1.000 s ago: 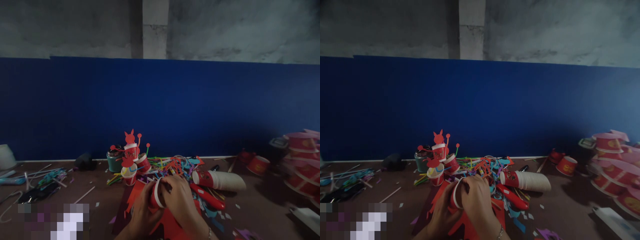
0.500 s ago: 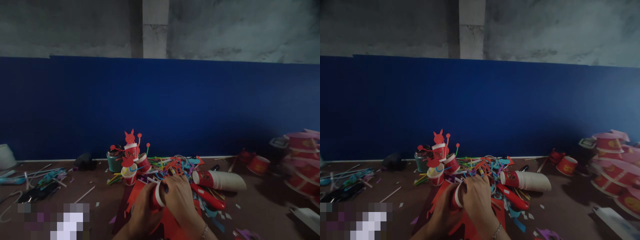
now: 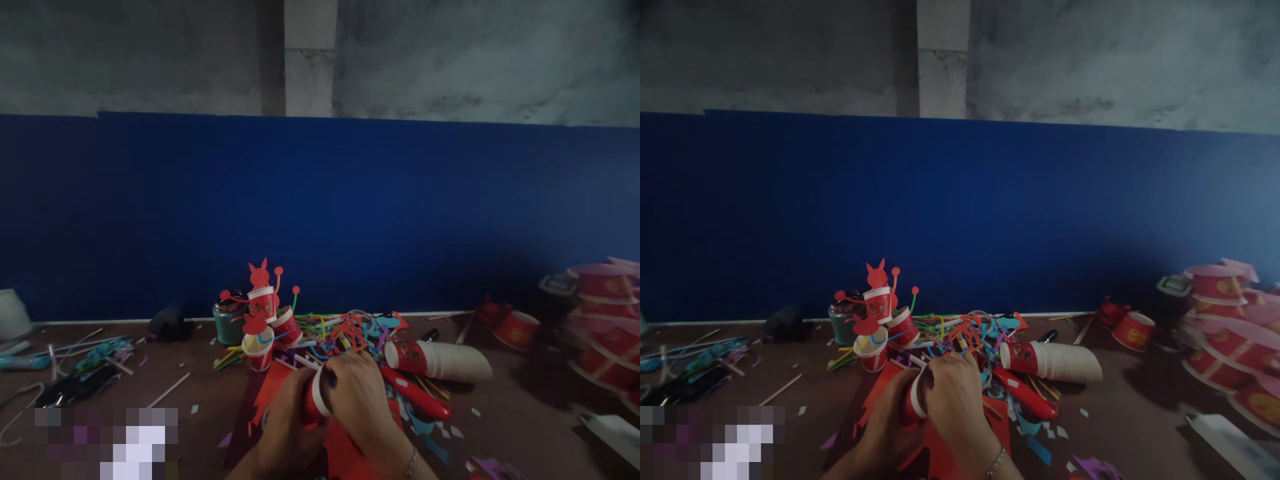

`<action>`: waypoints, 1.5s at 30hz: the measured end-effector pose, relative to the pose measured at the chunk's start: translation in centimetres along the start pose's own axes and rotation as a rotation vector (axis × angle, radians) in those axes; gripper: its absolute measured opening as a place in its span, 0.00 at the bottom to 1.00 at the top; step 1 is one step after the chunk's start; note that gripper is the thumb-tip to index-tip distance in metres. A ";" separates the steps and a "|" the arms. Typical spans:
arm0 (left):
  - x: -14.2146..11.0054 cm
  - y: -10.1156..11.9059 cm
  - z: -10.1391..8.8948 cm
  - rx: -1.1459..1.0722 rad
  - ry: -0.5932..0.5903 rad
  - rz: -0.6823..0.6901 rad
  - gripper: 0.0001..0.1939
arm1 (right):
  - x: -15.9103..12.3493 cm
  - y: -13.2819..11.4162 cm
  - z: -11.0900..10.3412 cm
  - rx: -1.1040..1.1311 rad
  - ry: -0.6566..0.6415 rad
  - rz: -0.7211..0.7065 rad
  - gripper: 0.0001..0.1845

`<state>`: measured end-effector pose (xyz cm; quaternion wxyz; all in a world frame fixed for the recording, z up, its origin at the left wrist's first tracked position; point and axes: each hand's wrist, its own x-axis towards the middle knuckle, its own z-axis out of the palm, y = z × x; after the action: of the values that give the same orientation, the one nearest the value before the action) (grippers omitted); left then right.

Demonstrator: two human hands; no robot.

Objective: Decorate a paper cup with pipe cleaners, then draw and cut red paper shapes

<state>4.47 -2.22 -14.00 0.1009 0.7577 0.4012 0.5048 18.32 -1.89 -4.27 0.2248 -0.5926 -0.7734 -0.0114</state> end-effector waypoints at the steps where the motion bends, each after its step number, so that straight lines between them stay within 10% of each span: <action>1: 0.0 0.0 0.0 0.000 0.003 0.006 0.35 | 0.0 0.0 0.0 0.004 0.005 0.016 0.10; 8: 0.1 0.2 -0.3 -0.021 -0.008 -0.017 0.32 | 0.0 -0.2 0.1 0.111 -0.029 0.180 0.14; 45: 0.5 1.1 -0.7 -0.154 -0.110 -0.022 0.33 | 0.1 0.6 0.5 0.333 -0.026 -0.025 0.17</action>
<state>4.51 -2.74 -12.71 0.1863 0.7699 0.3632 0.4906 18.64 -1.47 -4.84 0.3096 -0.5375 -0.7749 0.1218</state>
